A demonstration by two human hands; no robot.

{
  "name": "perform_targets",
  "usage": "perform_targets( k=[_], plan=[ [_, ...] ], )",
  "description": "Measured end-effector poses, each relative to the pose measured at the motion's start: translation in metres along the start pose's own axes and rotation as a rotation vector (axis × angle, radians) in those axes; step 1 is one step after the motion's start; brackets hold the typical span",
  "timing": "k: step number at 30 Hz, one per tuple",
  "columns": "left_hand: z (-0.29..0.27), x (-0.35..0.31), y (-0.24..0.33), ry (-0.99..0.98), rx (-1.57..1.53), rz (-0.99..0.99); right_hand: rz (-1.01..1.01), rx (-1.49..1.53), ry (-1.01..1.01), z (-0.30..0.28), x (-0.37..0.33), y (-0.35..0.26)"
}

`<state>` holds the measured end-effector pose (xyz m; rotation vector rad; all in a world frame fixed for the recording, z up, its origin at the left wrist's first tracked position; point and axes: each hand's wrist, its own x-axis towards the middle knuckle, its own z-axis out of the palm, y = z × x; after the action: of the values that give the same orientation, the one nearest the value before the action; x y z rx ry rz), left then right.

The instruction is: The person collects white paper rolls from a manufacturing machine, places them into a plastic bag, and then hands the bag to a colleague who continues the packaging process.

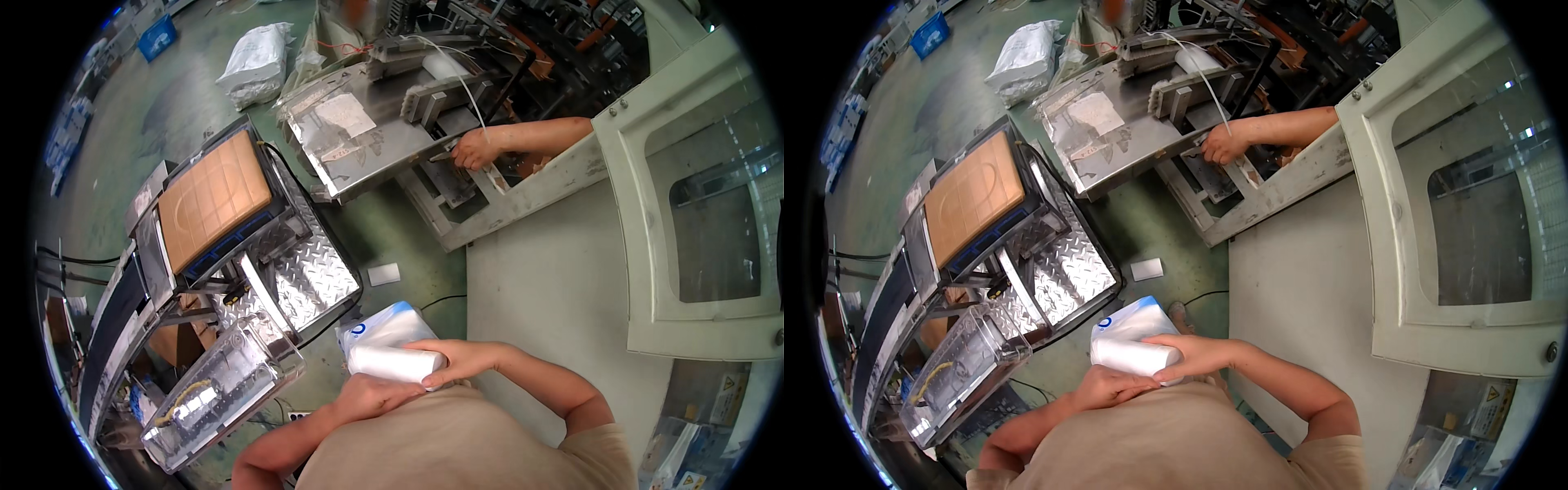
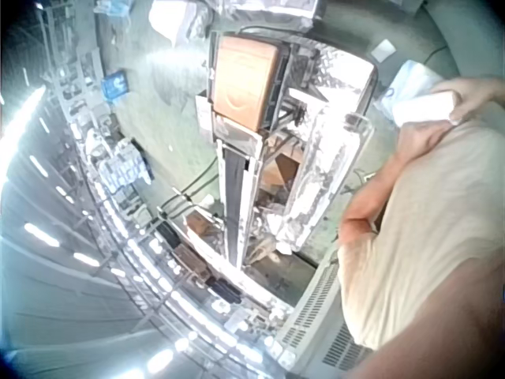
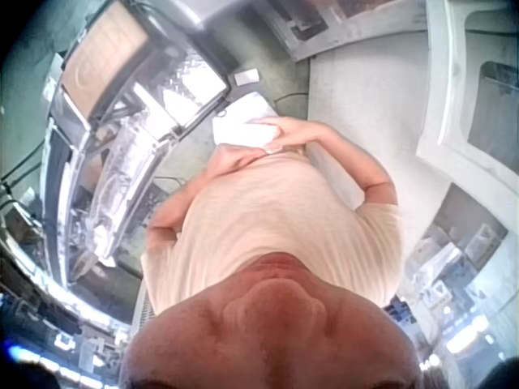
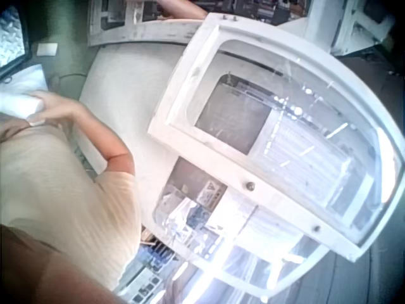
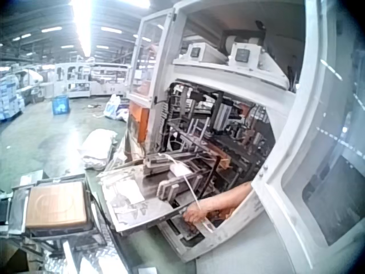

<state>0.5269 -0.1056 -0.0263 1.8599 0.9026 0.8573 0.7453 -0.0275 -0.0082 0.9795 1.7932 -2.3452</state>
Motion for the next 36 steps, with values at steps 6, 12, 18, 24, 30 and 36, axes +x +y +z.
perform_targets(
  k=[6, 12, 18, 24, 30, 36],
  plan=[
    [-0.009, 0.000, 0.008, -0.187, 0.017, -0.256, 0.003, 0.002, 0.052, 0.000, -0.007, -0.002],
    [-0.007, 0.010, 0.014, -0.239, 0.134, -0.649, 0.089, -0.189, 0.134, 0.002, -0.007, -0.019],
    [-0.017, 0.015, 0.018, -0.253, 0.014, -0.722, 0.043, -0.054, 0.121, -0.017, 0.007, 0.004],
    [-0.018, 0.017, 0.019, -0.212, 0.027, -0.734, -0.193, 0.100, 0.618, -0.081, 0.050, -0.017],
    [-0.021, 0.020, 0.020, -0.204, -0.028, -0.793, -0.704, -0.060, 1.247, -0.179, 0.108, -0.078],
    [-0.022, 0.021, 0.021, -0.149, -0.031, -0.865, -0.610, -0.808, 1.566, -0.274, 0.150, -0.126]
  ],
)
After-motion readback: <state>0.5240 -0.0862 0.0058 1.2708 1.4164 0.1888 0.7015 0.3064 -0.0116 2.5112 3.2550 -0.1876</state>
